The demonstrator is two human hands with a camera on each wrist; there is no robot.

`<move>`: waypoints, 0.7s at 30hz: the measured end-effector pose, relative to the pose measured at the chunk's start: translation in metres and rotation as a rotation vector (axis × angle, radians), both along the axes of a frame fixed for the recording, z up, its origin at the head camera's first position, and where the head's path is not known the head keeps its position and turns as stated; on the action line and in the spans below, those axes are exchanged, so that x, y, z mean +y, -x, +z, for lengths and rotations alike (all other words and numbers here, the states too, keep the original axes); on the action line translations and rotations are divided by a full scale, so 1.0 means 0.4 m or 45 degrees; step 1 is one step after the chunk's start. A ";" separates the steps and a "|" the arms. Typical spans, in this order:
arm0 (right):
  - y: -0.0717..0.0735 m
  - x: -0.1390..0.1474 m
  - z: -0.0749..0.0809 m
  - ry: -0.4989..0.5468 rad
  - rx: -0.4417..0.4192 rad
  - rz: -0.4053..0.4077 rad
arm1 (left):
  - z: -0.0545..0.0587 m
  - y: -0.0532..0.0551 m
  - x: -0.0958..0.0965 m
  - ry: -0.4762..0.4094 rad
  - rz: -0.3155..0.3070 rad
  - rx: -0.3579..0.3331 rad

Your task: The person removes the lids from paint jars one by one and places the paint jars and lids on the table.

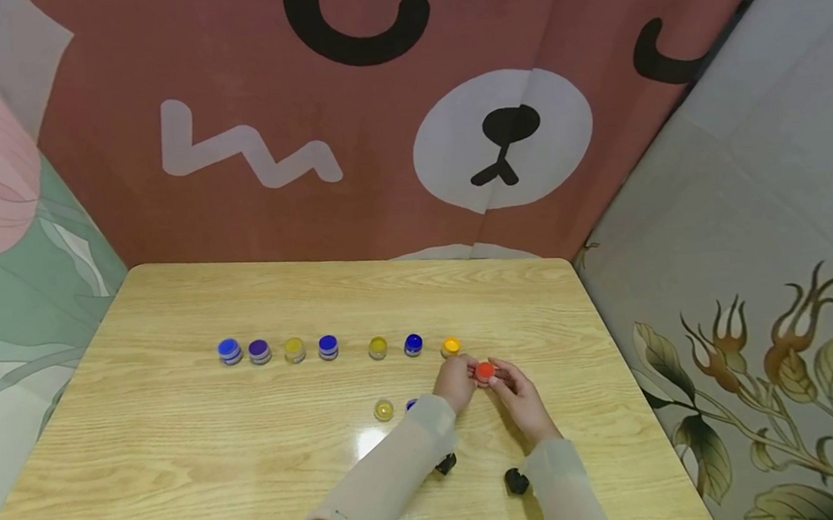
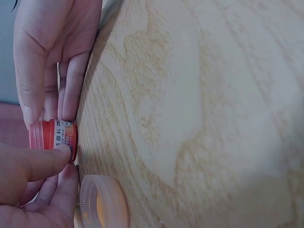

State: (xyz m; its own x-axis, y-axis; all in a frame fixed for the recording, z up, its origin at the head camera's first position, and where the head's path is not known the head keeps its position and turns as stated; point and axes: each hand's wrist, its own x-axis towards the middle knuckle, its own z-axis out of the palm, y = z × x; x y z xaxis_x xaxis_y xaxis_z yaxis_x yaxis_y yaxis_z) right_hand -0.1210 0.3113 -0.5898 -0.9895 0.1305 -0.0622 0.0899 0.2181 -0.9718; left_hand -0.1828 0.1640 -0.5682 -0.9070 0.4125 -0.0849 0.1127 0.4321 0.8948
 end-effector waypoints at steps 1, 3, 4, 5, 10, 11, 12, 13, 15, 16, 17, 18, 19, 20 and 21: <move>0.001 -0.001 -0.001 0.007 0.008 -0.003 | 0.000 0.000 0.000 0.005 0.001 0.001; 0.003 -0.002 -0.004 0.007 0.017 -0.011 | 0.000 0.001 0.000 0.009 0.001 0.003; 0.003 -0.002 -0.004 0.024 0.022 -0.010 | -0.001 0.001 -0.001 0.014 0.002 0.007; 0.003 -0.003 -0.004 0.026 0.020 -0.015 | -0.001 0.002 -0.001 0.017 0.003 0.015; 0.002 -0.006 -0.003 0.046 0.009 -0.008 | -0.001 0.002 -0.006 0.029 0.004 0.031; 0.002 -0.007 -0.003 0.058 0.013 -0.004 | -0.001 0.002 -0.007 0.032 0.003 0.040; 0.002 -0.009 -0.004 0.085 0.018 -0.005 | -0.001 0.002 -0.007 0.033 0.001 0.051; 0.002 -0.010 -0.004 0.130 0.028 -0.009 | 0.000 0.001 -0.007 0.033 -0.001 0.064; 0.001 -0.013 -0.007 0.244 0.042 -0.035 | 0.000 0.000 -0.006 0.029 -0.008 0.083; 0.001 -0.014 -0.008 0.279 0.053 -0.057 | 0.000 -0.001 -0.005 0.029 -0.011 0.094; 0.001 -0.015 -0.010 0.315 0.063 -0.085 | 0.000 -0.001 -0.005 0.031 -0.014 0.106; 0.000 -0.015 -0.010 0.334 0.067 -0.112 | 0.000 -0.003 -0.004 0.036 -0.015 0.112; 0.000 -0.016 -0.008 0.331 0.074 -0.135 | -0.001 -0.003 -0.004 0.045 -0.015 0.116; 0.000 -0.017 -0.005 0.297 0.076 -0.154 | -0.001 -0.004 -0.004 0.052 -0.015 0.116; -0.001 -0.017 -0.001 0.223 0.077 -0.174 | -0.002 -0.004 -0.005 0.069 -0.013 0.126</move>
